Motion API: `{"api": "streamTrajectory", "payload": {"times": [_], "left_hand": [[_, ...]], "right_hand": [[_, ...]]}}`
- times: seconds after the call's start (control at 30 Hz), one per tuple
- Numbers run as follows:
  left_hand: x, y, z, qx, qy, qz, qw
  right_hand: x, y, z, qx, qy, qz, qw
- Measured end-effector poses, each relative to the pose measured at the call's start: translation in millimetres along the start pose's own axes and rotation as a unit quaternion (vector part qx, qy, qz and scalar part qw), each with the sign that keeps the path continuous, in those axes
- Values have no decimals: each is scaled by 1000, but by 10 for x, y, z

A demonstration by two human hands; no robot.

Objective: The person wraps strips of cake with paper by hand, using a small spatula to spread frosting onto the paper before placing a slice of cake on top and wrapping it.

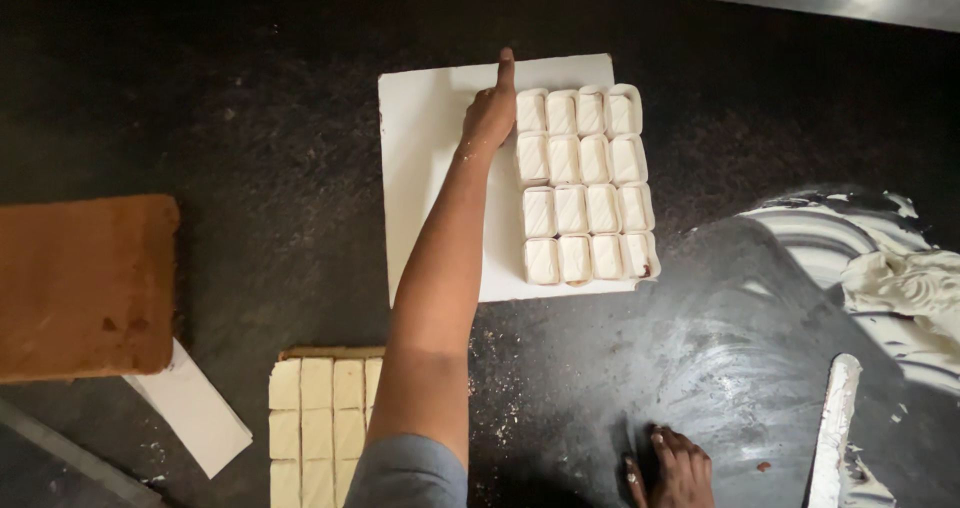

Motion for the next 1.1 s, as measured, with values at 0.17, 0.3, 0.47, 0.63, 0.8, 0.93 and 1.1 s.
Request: {"api": "streamTrajectory", "payload": {"times": [0.17,0.3,0.47,0.63,0.8,0.93,1.1], "left_hand": [[-53,398,161,151,133,-166,965],[546,2003,773,308,235,-216,896],[1529,4612,1428,338,144,-103,924],[1200,5331,1545,442,-58,-243,862],[955,5574,1493,169,476,-26,863],[58,6340,1751,353,204,-157,899],[-1893,5555,3042,204,44,-282,937]], "right_hand": [[-189,-168,240,5,-16,-13,1000],[-289,-248,279,20,3,24,1000],[-404,-521,361,212,-266,111,934],[-1223,-773,1247,192,-777,221,558],[-1381,-777,1619,-68,-680,115,721],[-772,-662,1848,-338,-165,111,920],[-352,-332,2153,-129,-322,159,924]]}}
Point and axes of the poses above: each hand's wrist, its own y-axis away from the middle knuckle, its own x-axis out of the palm, z = x × y, the point moved 2 cm from there along -y, towards the middle knuckle, and after that the axes turned 1 degree about -y, right-handed, at the moved point
